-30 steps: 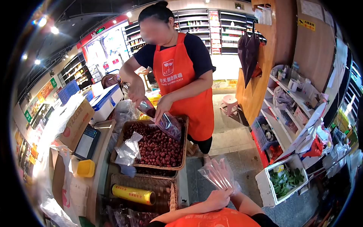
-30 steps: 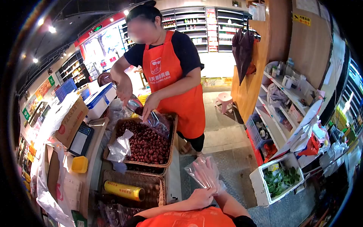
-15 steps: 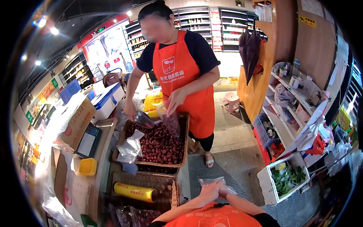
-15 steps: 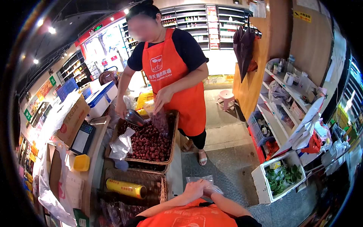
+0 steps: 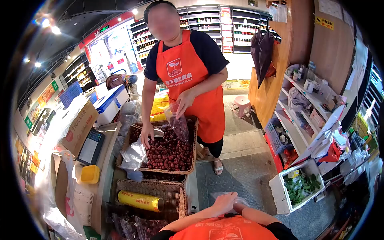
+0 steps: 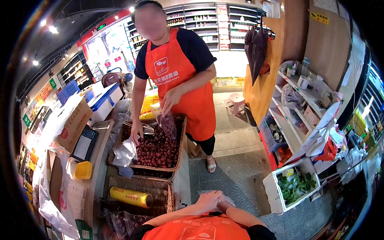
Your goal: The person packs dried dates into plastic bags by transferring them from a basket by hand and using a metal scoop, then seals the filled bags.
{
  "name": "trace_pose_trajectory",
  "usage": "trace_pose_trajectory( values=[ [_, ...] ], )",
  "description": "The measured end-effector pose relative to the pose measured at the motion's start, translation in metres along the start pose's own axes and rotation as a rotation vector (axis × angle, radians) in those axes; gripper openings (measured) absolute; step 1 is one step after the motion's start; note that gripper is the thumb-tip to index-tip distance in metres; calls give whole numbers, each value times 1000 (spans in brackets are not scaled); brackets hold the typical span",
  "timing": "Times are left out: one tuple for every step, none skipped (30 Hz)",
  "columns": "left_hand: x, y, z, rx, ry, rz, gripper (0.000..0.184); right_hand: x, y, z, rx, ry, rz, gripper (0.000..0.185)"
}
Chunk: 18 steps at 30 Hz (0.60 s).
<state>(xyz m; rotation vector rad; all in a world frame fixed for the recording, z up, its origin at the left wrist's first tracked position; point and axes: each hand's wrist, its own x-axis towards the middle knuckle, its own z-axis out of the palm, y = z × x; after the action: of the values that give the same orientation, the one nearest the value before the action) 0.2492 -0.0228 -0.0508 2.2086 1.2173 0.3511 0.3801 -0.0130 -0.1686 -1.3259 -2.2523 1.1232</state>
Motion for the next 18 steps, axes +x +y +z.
trace_pose_trajectory(
  values=[
    [0,-1,-1,28,-15,8,25,-1,-3,1,8,-16,0,32],
    [-1,-2,-1,57,-30,16,27,-1,-6,4,16,-34,0,32],
    [-2,-5,-2,87,-43,24,29,0,-9,6,27,-47,-2,32],
    [-4,-7,-3,103,-50,29,33,0,-11,8,43,-56,-5,32],
    [-6,-10,-3,118,-56,34,36,0,-13,10,63,-61,-7,32],
    [-8,-12,-2,133,-61,38,39,2,-16,11,81,-67,-10,31],
    [-7,-18,4,154,-51,28,41,4,-19,12,99,-74,-12,31],
    [-5,-28,14,173,-41,18,43,6,-22,12,118,-81,-12,31],
    [-5,-27,15,193,-34,7,46,6,-25,14,130,-86,-11,31],
    [-6,-27,14,196,-42,9,45,6,-28,16,140,-88,-13,31],
    [-4,-29,11,201,-49,12,44,7,-30,17,154,-89,-13,31],
    [-4,-28,5,207,-54,18,43,7,-31,18,165,-85,-14,31],
    [-6,-27,2,191,-54,5,40,6,-30,18,181,-73,-12,31],
    [-7,-27,-1,176,-53,-8,37,6,-29,17,195,-68,-15,30],
    [-8,-28,-3,160,-53,-23,34,5,-28,17,216,-57,-14,30],
    [-9,-29,-2,159,-60,-53,31,4,-26,18,243,-41,-11,30],
    [-10,-32,-1,158,-66,-86,28,1,-23,19,280,-21,-11,30],
    [-11,-33,-2,158,-70,-118,25,-1,-20,20,322,4,-15,30]
  ],
)
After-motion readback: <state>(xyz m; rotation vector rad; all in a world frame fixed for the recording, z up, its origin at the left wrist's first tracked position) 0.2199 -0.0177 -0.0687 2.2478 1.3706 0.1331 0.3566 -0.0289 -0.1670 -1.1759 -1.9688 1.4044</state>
